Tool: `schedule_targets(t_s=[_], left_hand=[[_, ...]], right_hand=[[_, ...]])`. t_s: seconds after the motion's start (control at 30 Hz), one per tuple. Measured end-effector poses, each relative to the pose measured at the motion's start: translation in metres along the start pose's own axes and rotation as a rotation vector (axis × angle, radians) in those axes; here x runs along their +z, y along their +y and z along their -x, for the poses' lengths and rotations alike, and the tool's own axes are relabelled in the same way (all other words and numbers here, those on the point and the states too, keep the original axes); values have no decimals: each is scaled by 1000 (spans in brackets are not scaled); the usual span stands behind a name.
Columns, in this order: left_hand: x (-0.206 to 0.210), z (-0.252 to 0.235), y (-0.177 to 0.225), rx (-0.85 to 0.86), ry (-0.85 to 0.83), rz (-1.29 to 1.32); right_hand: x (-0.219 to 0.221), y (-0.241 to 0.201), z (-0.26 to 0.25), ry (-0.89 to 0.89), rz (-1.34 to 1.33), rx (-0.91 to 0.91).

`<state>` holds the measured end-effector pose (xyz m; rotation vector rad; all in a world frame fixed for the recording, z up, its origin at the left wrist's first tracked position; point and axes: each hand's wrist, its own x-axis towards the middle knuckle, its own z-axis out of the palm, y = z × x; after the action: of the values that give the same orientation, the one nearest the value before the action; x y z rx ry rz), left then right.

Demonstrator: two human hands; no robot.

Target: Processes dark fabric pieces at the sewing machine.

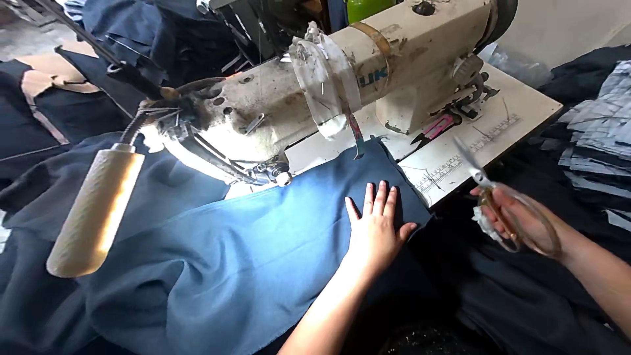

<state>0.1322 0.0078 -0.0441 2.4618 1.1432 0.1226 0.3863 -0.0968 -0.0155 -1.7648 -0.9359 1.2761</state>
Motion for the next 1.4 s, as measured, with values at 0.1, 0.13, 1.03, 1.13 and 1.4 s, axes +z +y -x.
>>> schedule_targets(t_s=[0.1, 0.13, 1.03, 1.13, 1.4], left_hand=[[-12, -16, -1, -82, -81, -20], [-18, -21, -2, -110, -122, -25], [-16, -52, -7, -77, -114, -62], [-16, -52, -9, -76, -112, -63], [-10, -52, -6, -47, -97, -63]], right_hand=[[15, 3, 9, -187, 71, 36], [17, 3, 13, -239, 72, 51], [38, 23, 17, -255, -16, 120], [38, 15, 22, -226, 35, 138], [46, 21, 36, -108, 125, 140]])
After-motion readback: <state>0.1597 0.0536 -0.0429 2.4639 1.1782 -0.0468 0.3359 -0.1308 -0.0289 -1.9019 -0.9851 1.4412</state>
